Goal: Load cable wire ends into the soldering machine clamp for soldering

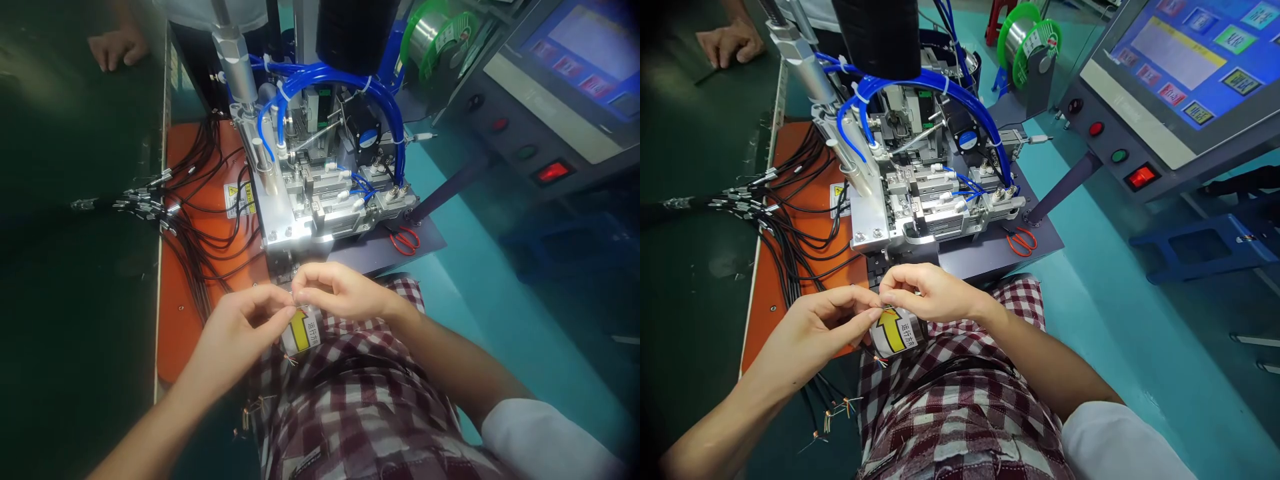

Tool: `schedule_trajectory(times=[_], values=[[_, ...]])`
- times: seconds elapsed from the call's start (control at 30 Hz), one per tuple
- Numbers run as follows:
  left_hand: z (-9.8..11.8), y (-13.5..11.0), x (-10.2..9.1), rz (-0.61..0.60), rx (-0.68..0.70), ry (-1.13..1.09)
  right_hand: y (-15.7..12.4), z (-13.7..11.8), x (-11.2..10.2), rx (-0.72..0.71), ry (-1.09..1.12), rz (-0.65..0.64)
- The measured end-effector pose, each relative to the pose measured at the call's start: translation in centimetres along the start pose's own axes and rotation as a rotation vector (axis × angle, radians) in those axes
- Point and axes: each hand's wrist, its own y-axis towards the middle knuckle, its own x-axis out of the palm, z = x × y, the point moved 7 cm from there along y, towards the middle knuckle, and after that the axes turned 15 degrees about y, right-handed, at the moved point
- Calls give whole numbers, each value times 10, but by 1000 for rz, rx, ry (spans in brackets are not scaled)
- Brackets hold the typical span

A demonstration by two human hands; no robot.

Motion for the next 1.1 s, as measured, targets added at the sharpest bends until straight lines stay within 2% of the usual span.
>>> schedule_trajectory(times=[0.23,0.4,0.57,0.73,0.8,0.9,1.1], values=[[1,0,-1,49,-74,-77,-10,10,-7,42,88,241],[-2,-1,-2,57,-84,-67,-16,4,-2,-45,-52,338],[-7,-2,-2,104,-117,-87,-20,-6,4,-199,-272,395],[-5,-3,-2,121,-131,-104,-16,19,-2,27,33,378],[-5,-3,-3,129,-138,-109,-17,22,-4,63,84,378],[-6,-3,-4,131,-141,-99,-18,16,-4,50,14,399],[-7,-1,-2,125,-130,-65,-19,-3,1,-68,-223,440]])
